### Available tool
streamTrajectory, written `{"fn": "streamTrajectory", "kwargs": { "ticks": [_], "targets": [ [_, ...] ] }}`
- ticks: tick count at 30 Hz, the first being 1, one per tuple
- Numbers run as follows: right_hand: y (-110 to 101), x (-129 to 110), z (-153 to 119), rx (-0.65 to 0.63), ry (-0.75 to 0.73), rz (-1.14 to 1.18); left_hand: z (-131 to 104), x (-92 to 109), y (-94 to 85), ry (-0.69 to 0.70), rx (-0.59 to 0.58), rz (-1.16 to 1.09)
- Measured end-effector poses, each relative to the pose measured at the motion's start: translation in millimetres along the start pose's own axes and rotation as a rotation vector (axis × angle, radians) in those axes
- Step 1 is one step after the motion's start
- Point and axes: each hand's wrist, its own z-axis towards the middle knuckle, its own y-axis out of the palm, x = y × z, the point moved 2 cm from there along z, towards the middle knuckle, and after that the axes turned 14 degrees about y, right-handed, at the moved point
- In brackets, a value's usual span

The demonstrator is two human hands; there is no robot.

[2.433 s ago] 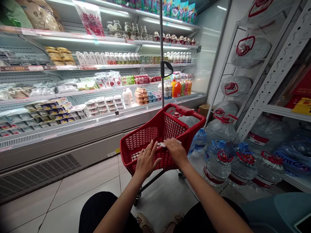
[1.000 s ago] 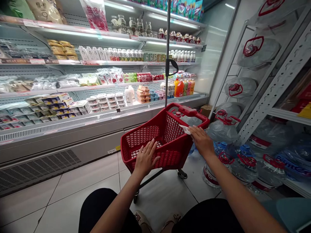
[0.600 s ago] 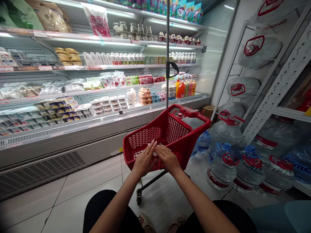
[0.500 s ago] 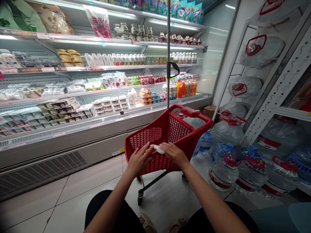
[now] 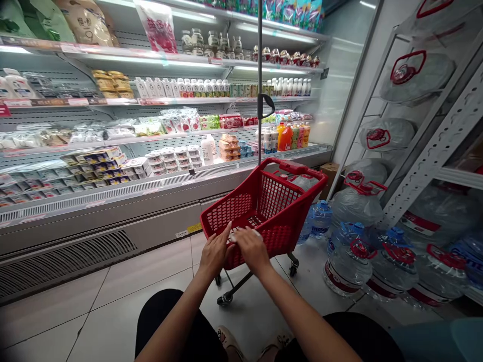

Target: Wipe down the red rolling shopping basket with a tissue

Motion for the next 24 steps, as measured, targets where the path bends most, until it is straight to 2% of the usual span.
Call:
{"fn": "streamTrajectory", "kwargs": {
  "ticks": [2,4,7,10,12,15,20,24],
  "targets": [
    [5,-20,-6,-0.016,-0.041,0.034,0,5,-0.2,-0.023,0.015,-0.012],
    [1,-14,-9,-0.037,-0.100,0.056,-1,7,-2.4,-0.021,0.015,-0.038],
    [-19,33,-4,-0.046,-0.107,0.044,-7,1,-8.2,0.086,-0.024,-0.095],
    [-44,97,7,-0.008,0.024,-0.030,-13,-13,-12.1,0.214,-0.072,-0.115],
    [-56,131,15,0.007,0.075,-0.052,-16,-22,-11.0,0.244,-0.097,-0.106],
    [-63,162,28,0.025,0.132,-0.072,-14,-25,-4.4,0.220,-0.114,-0.044],
    [-52,178,45,0.051,0.205,-0.087,-5,-3,8.7,0.145,-0.051,0.077],
    [-36,157,43,0.039,0.200,-0.070,1,23,16.0,0.066,0.032,0.106]
  ]
}}
